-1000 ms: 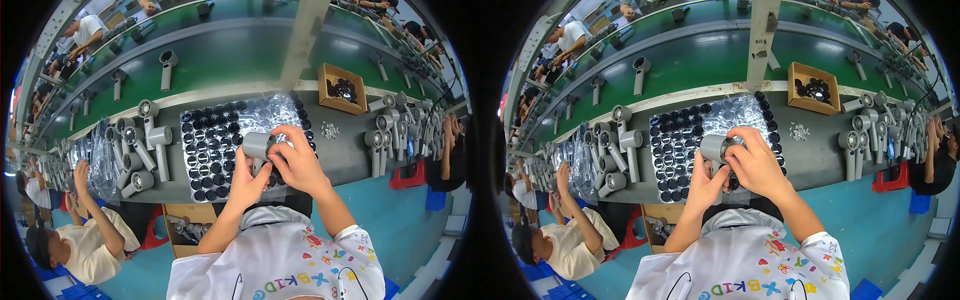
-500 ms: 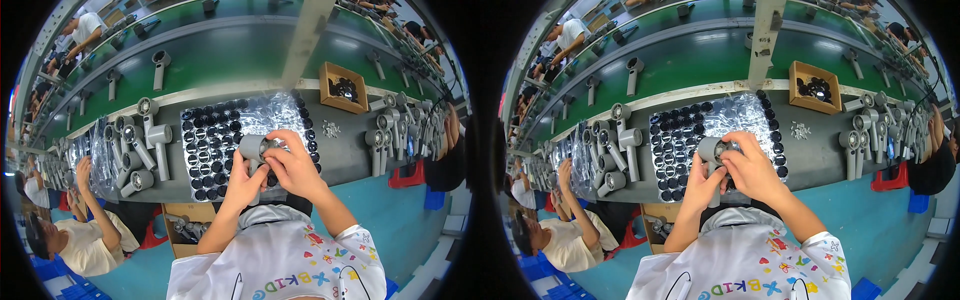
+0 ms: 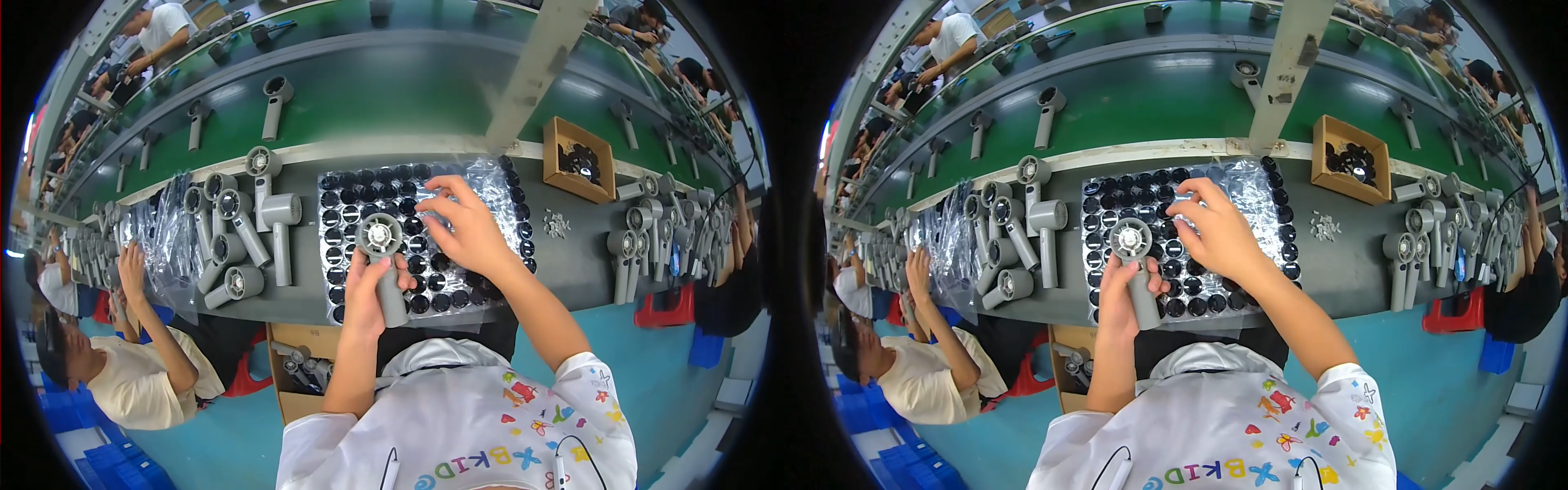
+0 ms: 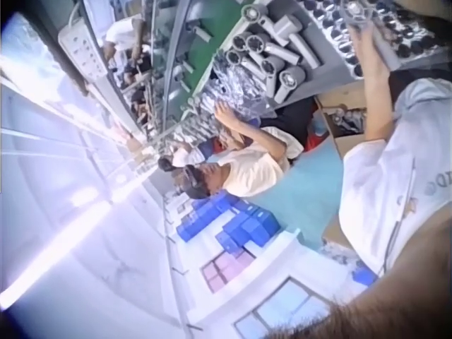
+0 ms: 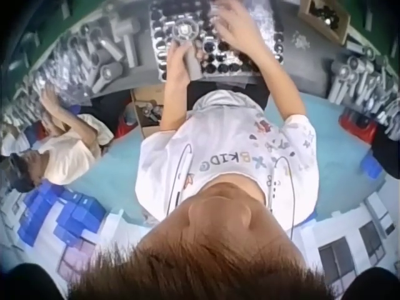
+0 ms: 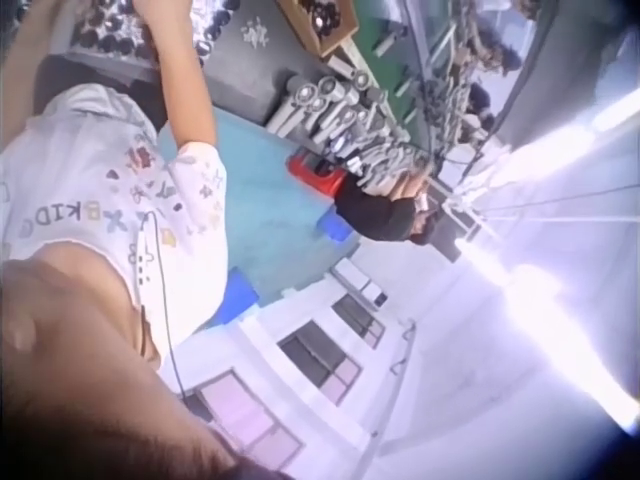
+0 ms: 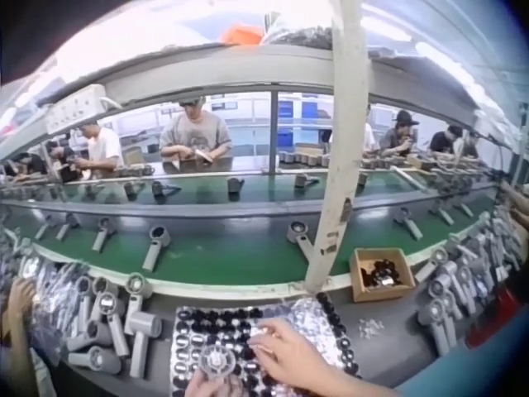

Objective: The person assembles small mechanical components by hand, taking internal components from a storage tray and fitting them into a mechanical housing.

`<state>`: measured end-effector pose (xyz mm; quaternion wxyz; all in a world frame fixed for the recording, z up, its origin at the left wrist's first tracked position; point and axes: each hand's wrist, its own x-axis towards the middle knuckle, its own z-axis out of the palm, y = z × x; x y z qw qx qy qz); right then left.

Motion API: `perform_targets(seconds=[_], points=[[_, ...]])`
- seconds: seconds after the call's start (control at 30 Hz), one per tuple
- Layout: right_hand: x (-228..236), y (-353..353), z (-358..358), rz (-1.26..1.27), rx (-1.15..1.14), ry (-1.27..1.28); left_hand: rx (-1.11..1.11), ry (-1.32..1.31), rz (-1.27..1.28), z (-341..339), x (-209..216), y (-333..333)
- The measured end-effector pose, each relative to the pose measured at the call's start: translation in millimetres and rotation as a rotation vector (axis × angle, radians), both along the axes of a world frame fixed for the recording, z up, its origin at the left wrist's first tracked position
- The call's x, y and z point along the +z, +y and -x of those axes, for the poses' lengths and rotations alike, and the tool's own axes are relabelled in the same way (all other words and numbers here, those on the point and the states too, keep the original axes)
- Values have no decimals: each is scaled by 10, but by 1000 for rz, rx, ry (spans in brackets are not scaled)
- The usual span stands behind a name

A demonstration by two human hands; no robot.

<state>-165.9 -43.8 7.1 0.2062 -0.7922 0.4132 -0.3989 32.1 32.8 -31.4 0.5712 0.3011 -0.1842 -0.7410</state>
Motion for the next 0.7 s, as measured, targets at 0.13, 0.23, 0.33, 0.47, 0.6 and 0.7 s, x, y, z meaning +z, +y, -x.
perform_targets(seconds=[0.13, 0.23, 0.33, 0.47, 0.6, 0.7], points=[[-159, -195, -99, -24, -70, 261, -2, -16, 16, 39, -15, 10], [-184, -251, -32, -73, 10, 292, 3, -12, 21, 23, -40, 17], [-265, -327, 43, -132, 26, 154, 8, -60, 20, 56, 12, 13], [-183, -397, 141, -322, -58, -338, 2, -57, 22, 46, -9, 10], [29, -223, 306, -1018, 59, -1146, -8, -1, 23, 11, -28, 26], [-60, -85, 374, -1133, 52, -1250, -15, -24, 40, 10, -9, 23]])
